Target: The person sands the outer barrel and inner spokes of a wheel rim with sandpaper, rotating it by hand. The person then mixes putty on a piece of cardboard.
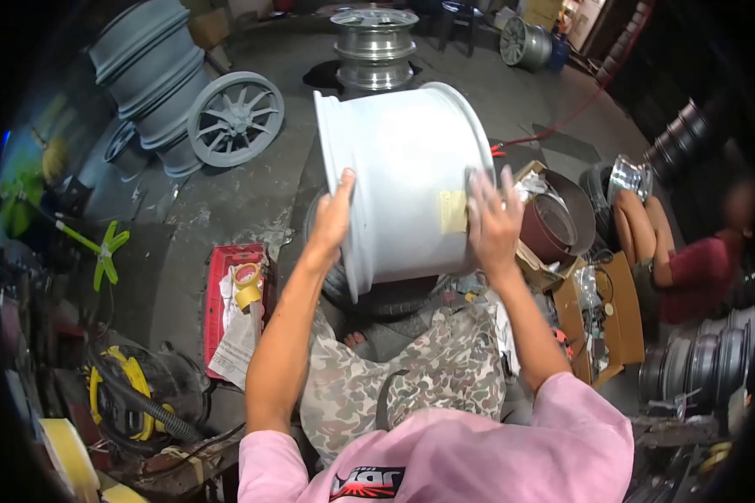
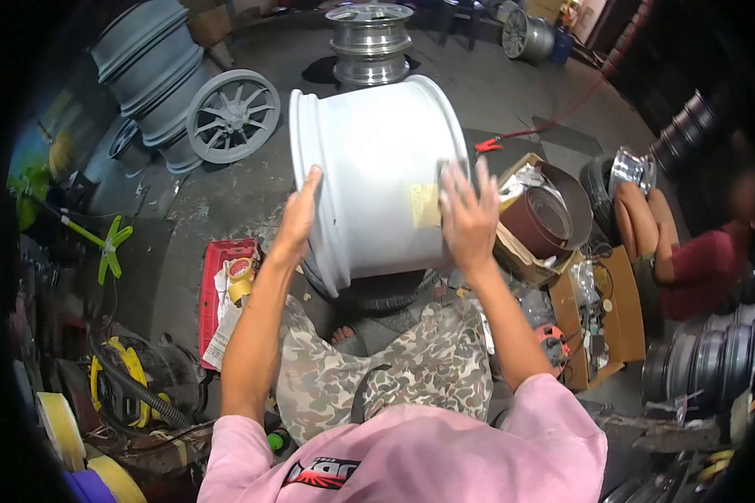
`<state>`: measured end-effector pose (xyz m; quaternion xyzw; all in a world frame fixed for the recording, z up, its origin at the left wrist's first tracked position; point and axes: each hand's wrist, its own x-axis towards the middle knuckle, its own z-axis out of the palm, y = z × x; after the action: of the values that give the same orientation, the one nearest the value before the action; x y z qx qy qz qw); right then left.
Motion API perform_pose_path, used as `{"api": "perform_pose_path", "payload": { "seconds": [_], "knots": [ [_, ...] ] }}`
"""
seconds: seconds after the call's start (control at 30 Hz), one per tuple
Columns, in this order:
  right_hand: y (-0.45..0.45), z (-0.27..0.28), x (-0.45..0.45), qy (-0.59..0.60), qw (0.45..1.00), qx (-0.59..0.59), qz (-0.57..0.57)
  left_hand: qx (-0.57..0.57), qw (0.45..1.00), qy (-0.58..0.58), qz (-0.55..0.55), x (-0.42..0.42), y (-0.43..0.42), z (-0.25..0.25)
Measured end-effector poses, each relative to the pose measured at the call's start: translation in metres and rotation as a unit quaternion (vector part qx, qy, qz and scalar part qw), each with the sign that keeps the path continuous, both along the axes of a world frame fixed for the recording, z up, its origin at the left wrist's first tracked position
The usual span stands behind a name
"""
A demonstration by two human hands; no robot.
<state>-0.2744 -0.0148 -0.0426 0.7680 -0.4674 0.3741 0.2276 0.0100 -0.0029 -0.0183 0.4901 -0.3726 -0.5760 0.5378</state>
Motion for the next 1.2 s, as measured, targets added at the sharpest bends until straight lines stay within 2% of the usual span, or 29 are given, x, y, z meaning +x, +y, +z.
{"api": "perform_pose_path", "payload": {
  "seconds": [0.03,0.13,0.2,0.27,0.33,0.37,0.4,0.43,0.5,0.53,0.6,0.67,0.7,0.77,0.8,0.87,0.93,1.0,1.1,1.13,1.2],
  "knots": [
    [-0.035,0.021,0.010,0.001,1.000,-0.005,0.010,-0.043,0.997,-0.030,0.057,-0.010,-0.001,0.000],
    [-0.134,0.080,0.041,0.059,0.995,0.076,-0.038,-0.019,0.996,-0.083,0.039,-0.011,0.002,0.007],
    [-0.208,0.091,0.070,0.115,0.975,0.177,-0.067,-0.037,0.993,-0.082,0.072,-0.010,-0.005,-0.009],
    [-0.219,0.091,0.104,0.154,0.973,0.164,-0.055,-0.039,0.985,-0.133,0.102,-0.003,-0.012,-0.018],
    [-0.159,0.076,0.131,-0.077,0.963,0.243,0.092,-0.012,0.988,-0.133,0.080,0.001,-0.010,-0.019],
    [-0.113,0.071,0.135,-0.086,0.962,0.228,0.123,-0.025,0.992,-0.104,0.060,0.001,-0.010,-0.019],
    [-0.077,0.039,0.133,-0.063,0.980,0.072,0.175,-0.036,0.996,-0.079,0.037,0.000,-0.009,-0.019],
    [-0.032,0.022,0.125,-0.038,0.972,0.059,0.224,-0.035,0.996,-0.078,0.037,-0.001,-0.005,-0.015],
    [0.031,0.007,0.097,0.048,0.959,0.124,0.249,-0.107,0.993,-0.030,0.033,-0.007,0.001,-0.002],
    [0.015,0.011,0.082,0.048,0.958,0.122,0.254,-0.109,0.993,-0.031,0.038,-0.006,-0.003,0.002],
    [-0.027,0.017,0.054,0.129,0.979,0.028,0.155,-0.104,0.994,-0.034,0.002,-0.009,0.001,0.002],
    [-0.091,0.059,0.054,-0.018,0.988,0.115,0.097,-0.105,0.994,-0.023,-0.011,-0.010,0.008,0.011],
    [-0.128,0.078,0.059,0.035,0.988,0.104,0.104,-0.111,0.993,-0.023,-0.006,-0.010,0.007,0.009],
    [-0.216,0.076,0.090,0.073,0.958,0.272,0.050,-0.124,0.992,-0.028,0.002,-0.008,0.005,0.009],
    [-0.247,0.066,0.111,0.073,0.953,0.279,0.093,-0.115,0.993,-0.025,0.014,-0.008,0.005,0.008],
    [-0.229,0.068,0.157,0.051,0.950,0.289,0.108,-0.106,0.994,-0.025,0.027,-0.004,0.005,0.006],
    [-0.142,0.086,0.175,-0.014,0.949,0.282,0.142,-0.103,0.995,0.001,0.017,-0.004,0.005,0.002],
    [-0.068,0.042,0.159,-0.018,0.986,0.074,0.152,-0.112,0.993,0.004,0.021,-0.007,0.001,-0.004],
    [0.046,-0.015,0.122,-0.040,0.980,0.114,0.157,-0.129,0.991,0.003,0.030,-0.011,0.002,-0.004],
    [0.063,-0.027,0.110,-0.014,0.977,0.139,0.159,-0.134,0.990,-0.001,0.035,-0.011,0.003,-0.001],
    [0.042,-0.017,0.106,0.011,0.977,0.106,0.185,-0.131,0.990,-0.017,0.047,-0.013,0.009,0.003]
  ]
}}
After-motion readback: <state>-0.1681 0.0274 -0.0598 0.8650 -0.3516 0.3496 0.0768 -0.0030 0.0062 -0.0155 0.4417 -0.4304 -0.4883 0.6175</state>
